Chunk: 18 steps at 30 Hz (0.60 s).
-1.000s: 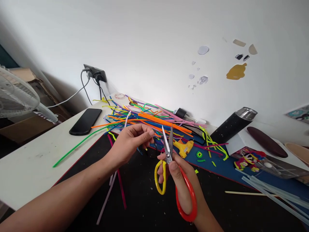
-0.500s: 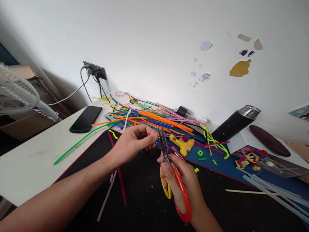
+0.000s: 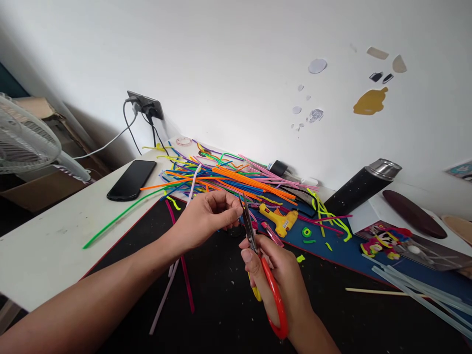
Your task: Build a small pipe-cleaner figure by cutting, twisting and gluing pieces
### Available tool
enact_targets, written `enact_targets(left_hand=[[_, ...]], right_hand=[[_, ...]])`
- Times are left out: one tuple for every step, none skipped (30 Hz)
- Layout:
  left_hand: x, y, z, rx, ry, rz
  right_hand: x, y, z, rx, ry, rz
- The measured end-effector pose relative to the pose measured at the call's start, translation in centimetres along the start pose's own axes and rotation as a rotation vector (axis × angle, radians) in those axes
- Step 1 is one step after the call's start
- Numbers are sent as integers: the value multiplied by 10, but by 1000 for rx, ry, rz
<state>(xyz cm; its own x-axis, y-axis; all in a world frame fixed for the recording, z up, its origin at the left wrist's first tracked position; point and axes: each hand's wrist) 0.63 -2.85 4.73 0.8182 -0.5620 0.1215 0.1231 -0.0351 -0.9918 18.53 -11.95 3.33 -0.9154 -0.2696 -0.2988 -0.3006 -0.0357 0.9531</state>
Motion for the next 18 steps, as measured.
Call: enact_targets(left_hand=[[0,0,0,4,2,-2],[-1,1,0,9,3,-5],[-1,1,0,13,4,-8],[-1,1,0,16,5,-10],[-1,2,0,16,6,-13],[-1,2,0,14,7,-16],[-1,2,0,11,8,-19],[-1,2,0,7,8,-23],[-1,2,-1,2,9,-28],[0,2,-1,-3,10,-34],[0,3,-1,-8,11,-40],[-1,3,-1,-12,11,-46],[-1,3,-1,-16,11,-52],[-1,3,0,-21,10,-58],[-1,4,0,-25,9,-63],[-1,4,0,-27,9,-68],[-1,4,1,-28,7,-72],[-1,4,1,-28,7,-76]], right_hand=[[0,0,0,2,-2,-5],[0,0,0,7,-4,-13],[0,-1,0,12,-4,-24],[0,-1,0,19,-4,-37],[0,-1,-1,25,-5,-52],[0,-1,-1,30,-5,-68],[0,-1,-1,33,-6,-83],[0,-2,-1,31,-8,-99],[0,-2,0,25,-13,-117],[0,-2,0,15,-21,-135],[0,-3,0,3,-31,-154],[0,-3,1,-9,-43,-173],[1,-4,1,-18,-54,-189],[1,-4,1,-24,-63,-202],[1,-5,1,-26,-68,-212],[1,-5,1,-26,-69,-222],[1,-5,1,-25,-69,-233],[1,-5,1,-23,-67,-245]])
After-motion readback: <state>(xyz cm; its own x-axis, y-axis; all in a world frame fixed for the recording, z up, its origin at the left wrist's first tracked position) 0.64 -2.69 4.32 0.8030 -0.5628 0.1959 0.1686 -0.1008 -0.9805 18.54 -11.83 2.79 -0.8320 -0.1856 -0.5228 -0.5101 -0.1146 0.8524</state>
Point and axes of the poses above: each hand's wrist, its own z-axis towards the middle knuckle, its own x-axis out of the palm, y = z × x, and after that the axes turned 14 degrees about y, right-handed
